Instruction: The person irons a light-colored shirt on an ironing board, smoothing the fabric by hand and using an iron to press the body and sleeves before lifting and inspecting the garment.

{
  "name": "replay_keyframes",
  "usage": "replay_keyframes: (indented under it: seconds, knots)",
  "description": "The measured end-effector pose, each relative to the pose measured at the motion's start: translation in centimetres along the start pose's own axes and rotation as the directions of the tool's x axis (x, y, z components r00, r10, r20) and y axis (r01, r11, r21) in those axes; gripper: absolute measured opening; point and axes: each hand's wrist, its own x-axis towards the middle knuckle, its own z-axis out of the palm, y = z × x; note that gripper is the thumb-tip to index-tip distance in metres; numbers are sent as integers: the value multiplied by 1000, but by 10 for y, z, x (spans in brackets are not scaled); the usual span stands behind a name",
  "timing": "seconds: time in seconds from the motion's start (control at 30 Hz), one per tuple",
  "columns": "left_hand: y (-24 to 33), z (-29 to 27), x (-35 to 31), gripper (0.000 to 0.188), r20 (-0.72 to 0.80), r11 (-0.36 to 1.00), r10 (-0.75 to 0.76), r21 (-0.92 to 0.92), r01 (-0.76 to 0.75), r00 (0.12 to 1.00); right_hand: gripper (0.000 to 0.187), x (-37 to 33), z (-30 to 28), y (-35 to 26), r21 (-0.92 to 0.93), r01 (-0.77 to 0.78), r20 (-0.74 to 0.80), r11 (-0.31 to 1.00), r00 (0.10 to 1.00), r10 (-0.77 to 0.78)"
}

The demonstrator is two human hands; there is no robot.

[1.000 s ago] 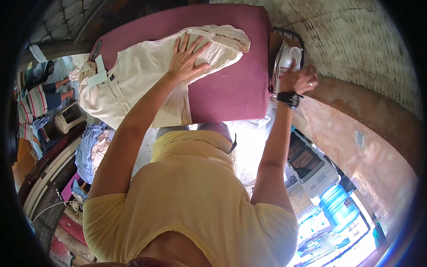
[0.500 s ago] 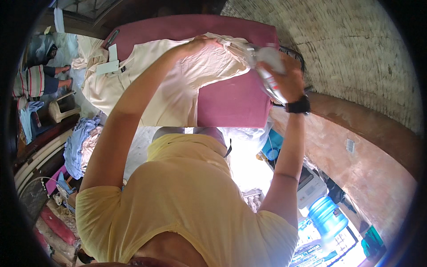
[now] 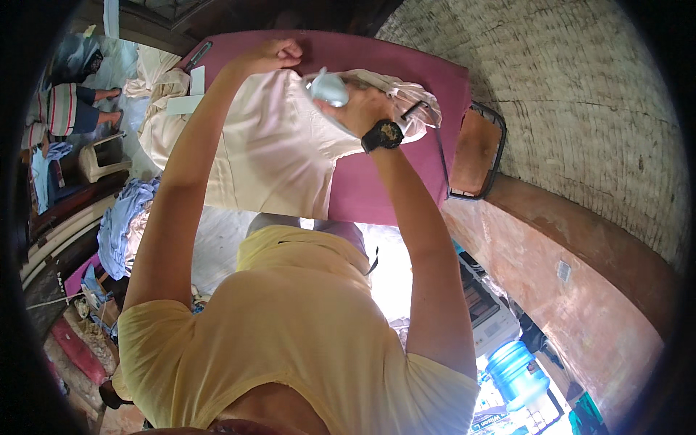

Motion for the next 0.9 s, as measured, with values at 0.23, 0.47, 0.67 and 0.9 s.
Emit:
replay_keyframes:
  seconds: [0.23,0.47,0.67,0.9]
  knots:
    - [-36,26,-32,38,-163,942,-4,331,58,987,66,4,-13,13,-48,-46,31,998,998,47]
    - [-34,35,-44,34,-375,931,-72,308,198,924,69,20,5,24,19,123,-150,992,982,-118]
    - [-36,26,-45,25,-388,991,-136,-55,124,912,72,45,17,-11,61,21,4,998,1000,-21]
    - [-54,24,-41,18,-393,985,-136,-148,84,910,61,15,8,-3,128,229,178,965,952,-249]
